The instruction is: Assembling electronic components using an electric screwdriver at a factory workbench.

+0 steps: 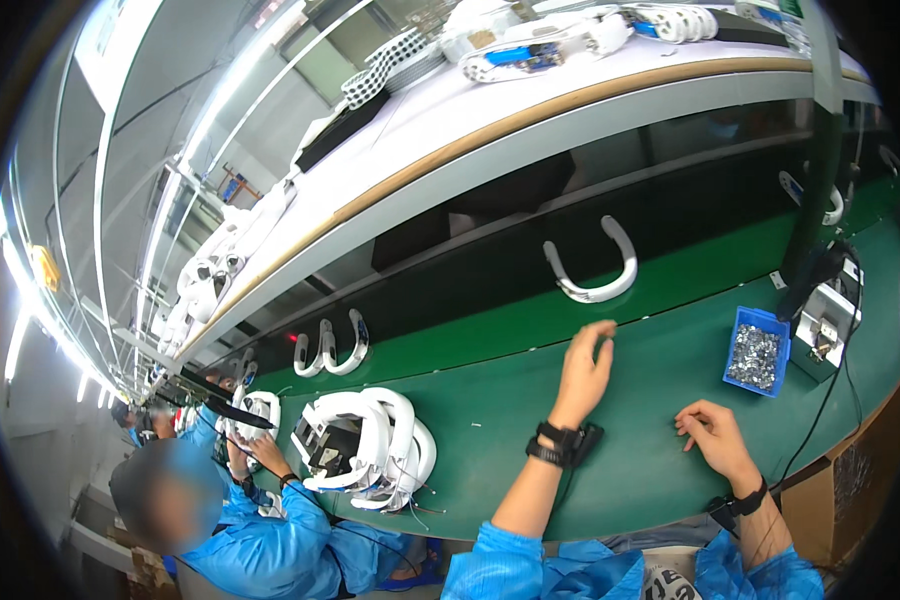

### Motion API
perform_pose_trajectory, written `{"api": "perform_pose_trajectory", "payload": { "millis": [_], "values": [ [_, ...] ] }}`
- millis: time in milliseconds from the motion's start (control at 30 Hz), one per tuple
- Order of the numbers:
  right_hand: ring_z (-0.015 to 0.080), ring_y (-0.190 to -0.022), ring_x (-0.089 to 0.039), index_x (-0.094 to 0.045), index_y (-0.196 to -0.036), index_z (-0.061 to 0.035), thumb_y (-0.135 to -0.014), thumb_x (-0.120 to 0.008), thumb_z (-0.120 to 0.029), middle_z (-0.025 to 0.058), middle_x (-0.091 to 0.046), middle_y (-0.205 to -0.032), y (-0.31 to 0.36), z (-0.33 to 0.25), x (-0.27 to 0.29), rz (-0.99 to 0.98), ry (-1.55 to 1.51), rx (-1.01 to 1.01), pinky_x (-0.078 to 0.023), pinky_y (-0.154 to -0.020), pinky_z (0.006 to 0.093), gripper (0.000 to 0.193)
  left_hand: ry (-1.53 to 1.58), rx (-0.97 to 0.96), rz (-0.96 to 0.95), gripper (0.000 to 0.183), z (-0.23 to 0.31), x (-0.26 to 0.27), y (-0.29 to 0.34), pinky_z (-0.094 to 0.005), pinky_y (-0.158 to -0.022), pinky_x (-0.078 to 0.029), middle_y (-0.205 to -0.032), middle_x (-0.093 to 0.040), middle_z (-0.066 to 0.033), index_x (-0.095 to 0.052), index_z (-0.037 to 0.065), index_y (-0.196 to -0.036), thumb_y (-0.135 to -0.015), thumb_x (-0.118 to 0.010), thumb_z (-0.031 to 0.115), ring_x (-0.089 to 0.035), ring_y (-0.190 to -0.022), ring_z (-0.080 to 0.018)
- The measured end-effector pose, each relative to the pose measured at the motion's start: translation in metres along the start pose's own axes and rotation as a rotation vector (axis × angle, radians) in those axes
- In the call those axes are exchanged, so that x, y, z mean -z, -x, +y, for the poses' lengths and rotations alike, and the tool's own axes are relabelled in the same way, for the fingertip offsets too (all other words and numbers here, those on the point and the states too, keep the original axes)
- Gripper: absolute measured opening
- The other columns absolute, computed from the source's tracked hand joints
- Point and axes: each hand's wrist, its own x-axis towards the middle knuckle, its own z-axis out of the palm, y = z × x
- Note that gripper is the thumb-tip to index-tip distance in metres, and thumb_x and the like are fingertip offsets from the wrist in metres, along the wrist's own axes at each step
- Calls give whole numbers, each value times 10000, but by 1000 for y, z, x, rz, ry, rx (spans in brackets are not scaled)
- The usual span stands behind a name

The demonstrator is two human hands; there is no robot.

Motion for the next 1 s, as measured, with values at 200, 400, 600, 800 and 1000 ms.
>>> {"api": "perform_pose_trajectory", "payload": {
  "millis": [200, 400, 600, 800, 1000],
  "values": [
    [237, -834, -647, -676, -997, 36, -967, -632, 6, 125, -675, -946, 9, -69, 33, 432, 614, 332, -490, -718, 366, 61, 421, 352, -32, 238, -8, -6, 72, -313, -956, -530, -1078, -733, -75, -666, 9, -1271, -1091, -551, 113, -684, -1023, -163],
    [425, -924, -657, -663, -1034, 46, -885, -692, 52, 214, -678, -1022, -22, -36, 66, 463, 1043, 444, -519, -816, 468, 151, 569, 396, 59, 199, -21, -22, 82, -281, -873, -526, -959, -682, -32, -664, 18, -1206, -1086, -518, 78, -633, -903, -126],
    [421, -887, -666, -657, -979, 44, -820, -747, 76, 223, -673, -914, -40, -28, 85, 317, 1095, 225, -516, -797, 471, 186, 543, 394, 30, 208, -17, -19, 86, -285, -879, -524, -955, -672, -28, -659, 15, -1201, -1074, -501, 61, -627, -916, -125],
    [404, -775, -620, -606, -901, 33, -898, -726, -25, 196, -612, -839, -36, -31, 74, 500, 1114, 326, -481, -696, 470, 133, 507, 367, 46, 200, -17, -21, 86, -288, -796, -532, -888, -666, -24, -655, 33, -1184, -1053, -503, 43, -624, -832, -122],
    [394, -740, -585, -562, -894, 26, -942, -705, -53, 202, -568, -824, -33, -31, 75, 498, 1073, 299, -462, -677, 458, 170, 469, 395, 19, 213, -12, -17, 85, -294, -852, -534, -928, -673, -28, -662, 20, -1193, -1069, -494, 63, -635, -878, -127]
  ]
}}
